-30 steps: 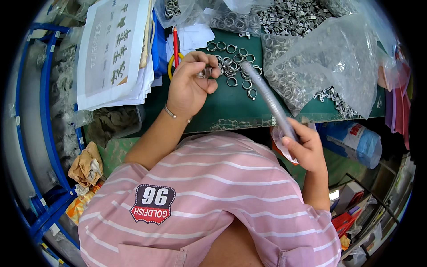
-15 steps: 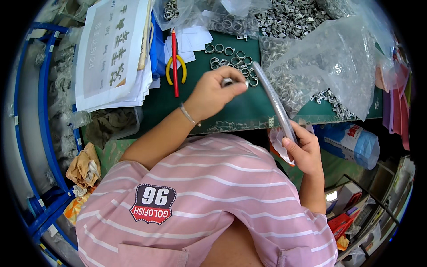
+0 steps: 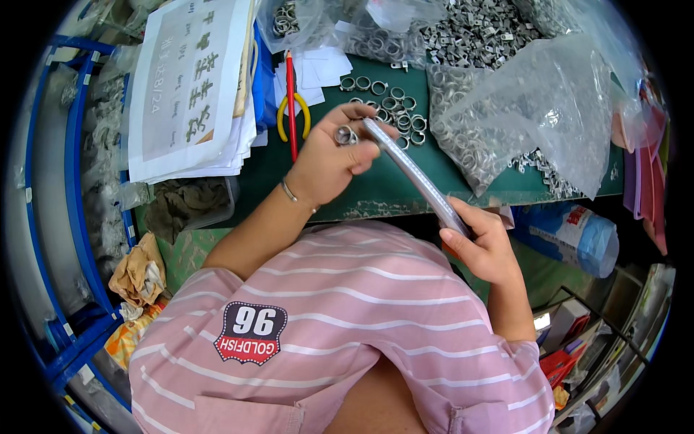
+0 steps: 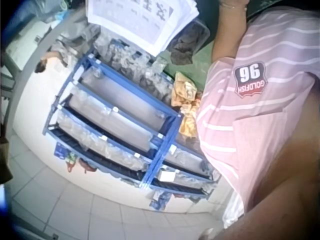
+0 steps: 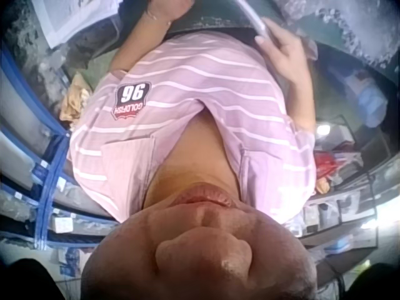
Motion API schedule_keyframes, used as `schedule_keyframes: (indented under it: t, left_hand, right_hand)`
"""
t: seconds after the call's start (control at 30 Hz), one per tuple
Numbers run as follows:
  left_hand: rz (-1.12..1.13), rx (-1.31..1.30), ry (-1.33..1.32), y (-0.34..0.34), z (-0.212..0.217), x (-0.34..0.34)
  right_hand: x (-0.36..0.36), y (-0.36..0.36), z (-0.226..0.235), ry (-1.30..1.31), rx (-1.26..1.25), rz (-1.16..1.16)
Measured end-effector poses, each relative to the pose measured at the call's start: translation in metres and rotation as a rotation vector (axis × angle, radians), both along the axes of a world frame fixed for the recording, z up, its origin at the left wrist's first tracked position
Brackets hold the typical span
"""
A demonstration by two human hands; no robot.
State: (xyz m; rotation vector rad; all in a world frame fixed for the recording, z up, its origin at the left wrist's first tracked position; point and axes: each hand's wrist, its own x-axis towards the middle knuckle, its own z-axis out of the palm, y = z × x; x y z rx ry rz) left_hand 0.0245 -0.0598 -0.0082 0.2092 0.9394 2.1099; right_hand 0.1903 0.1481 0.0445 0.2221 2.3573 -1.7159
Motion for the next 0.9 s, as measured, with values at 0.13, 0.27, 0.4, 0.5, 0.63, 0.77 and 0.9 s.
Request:
schedule_keyframes:
  t: [0.13,0.27,0.4,0.5,0.63,0.77,0.9]
  left_hand:
    - [-0.137,-0.089,0.098,0.000,0.001,0.016]
    - [-0.104,-0.064,0.116,-0.003,0.002,0.017]
    - [-0.153,0.046,-0.114,-0.003,0.011,0.015]
    - [-0.128,-0.145,-0.001,-0.001,0.013,0.018]
    - [-0.113,-0.308,0.241,-0.002,0.011,0.014]
    - [-0.008,-0.235,0.221,0.000,0.009,0.016]
    - [0.204,-0.006,-0.031,-0.016,0.004,-0.009]
  right_hand:
    - [-0.015,-0.012,0.005,0.114,0.097,0.080]
    - [-0.019,-0.014,0.004,0.167,0.107,0.083]
    - [-0.021,-0.015,0.005,0.172,0.151,0.108]
    - [-0.022,-0.016,0.003,0.221,0.130,0.073]
    - [-0.024,-0.017,0.004,0.250,0.196,0.094]
    - [-0.026,-0.019,0.009,0.234,0.291,0.099]
    - [-0.022,-0.010,0.008,0.185,0.307,0.084]
